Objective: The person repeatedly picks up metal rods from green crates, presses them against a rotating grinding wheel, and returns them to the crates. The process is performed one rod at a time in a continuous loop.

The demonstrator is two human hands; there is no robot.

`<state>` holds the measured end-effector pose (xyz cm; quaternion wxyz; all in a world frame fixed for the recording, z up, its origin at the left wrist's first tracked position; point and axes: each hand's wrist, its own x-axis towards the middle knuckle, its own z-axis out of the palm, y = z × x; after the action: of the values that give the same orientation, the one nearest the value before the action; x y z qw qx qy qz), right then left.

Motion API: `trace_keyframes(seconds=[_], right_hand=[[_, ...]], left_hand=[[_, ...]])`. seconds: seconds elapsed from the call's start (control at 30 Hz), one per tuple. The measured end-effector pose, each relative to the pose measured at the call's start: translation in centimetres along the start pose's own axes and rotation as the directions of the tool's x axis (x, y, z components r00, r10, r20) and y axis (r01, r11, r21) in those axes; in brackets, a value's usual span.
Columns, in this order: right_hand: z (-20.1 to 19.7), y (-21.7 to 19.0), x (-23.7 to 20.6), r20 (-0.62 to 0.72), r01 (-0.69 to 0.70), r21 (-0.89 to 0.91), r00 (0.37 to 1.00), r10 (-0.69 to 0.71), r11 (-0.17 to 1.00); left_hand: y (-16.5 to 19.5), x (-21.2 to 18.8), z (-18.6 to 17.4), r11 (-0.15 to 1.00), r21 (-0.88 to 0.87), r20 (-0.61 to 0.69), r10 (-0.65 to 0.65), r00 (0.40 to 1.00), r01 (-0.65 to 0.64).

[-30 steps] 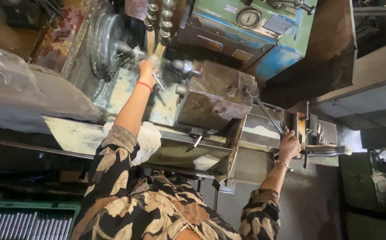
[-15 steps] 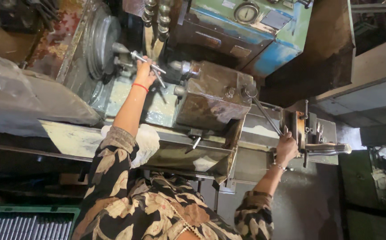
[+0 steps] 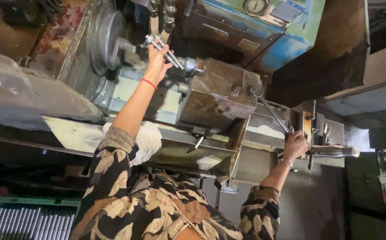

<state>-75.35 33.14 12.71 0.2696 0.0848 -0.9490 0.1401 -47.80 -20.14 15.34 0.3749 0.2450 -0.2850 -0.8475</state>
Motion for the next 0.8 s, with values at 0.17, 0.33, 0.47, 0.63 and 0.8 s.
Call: trace_keyframes(seconds=[0.17, 0.33, 0.47, 0.63, 0.8], right_hand=[[0.4, 0.1, 0.2, 0.008, -0.021, 0.01, 1.0, 0.021, 1.0], [0.9, -0.3, 0.9, -0.014, 0.042, 0.045, 0.999, -0.042, 0.998], [1.5, -1.1, 2.0, -0.035, 0.086, -0.018, 0.996, -0.087, 0.996], [1.9, -1.7, 2.7, -0.009, 0.064, 0.023, 0.998, -0.064, 0.998], [1.6, -1.8, 2.9, -0.014, 0.062, 0.027, 0.998, -0.062, 0.998]], left_hand=[[-0.7, 0.7, -1.4, 0.993, -0.084, -0.093, -0.087, 0.992, 0.079], [-0.6, 2.0, -3.1, 0.992, -0.094, -0.166, -0.1, 0.981, 0.085], [-0.4, 3.5, -2.6, 0.996, -0.078, -0.23, -0.06, 0.971, 0.043], [-0.3, 4.4, -2.0, 0.991, -0.116, -0.315, 0.033, 0.949, -0.073], [0.2, 4.6, -2.5, 0.966, -0.216, -0.321, 0.067, 0.945, -0.142]])
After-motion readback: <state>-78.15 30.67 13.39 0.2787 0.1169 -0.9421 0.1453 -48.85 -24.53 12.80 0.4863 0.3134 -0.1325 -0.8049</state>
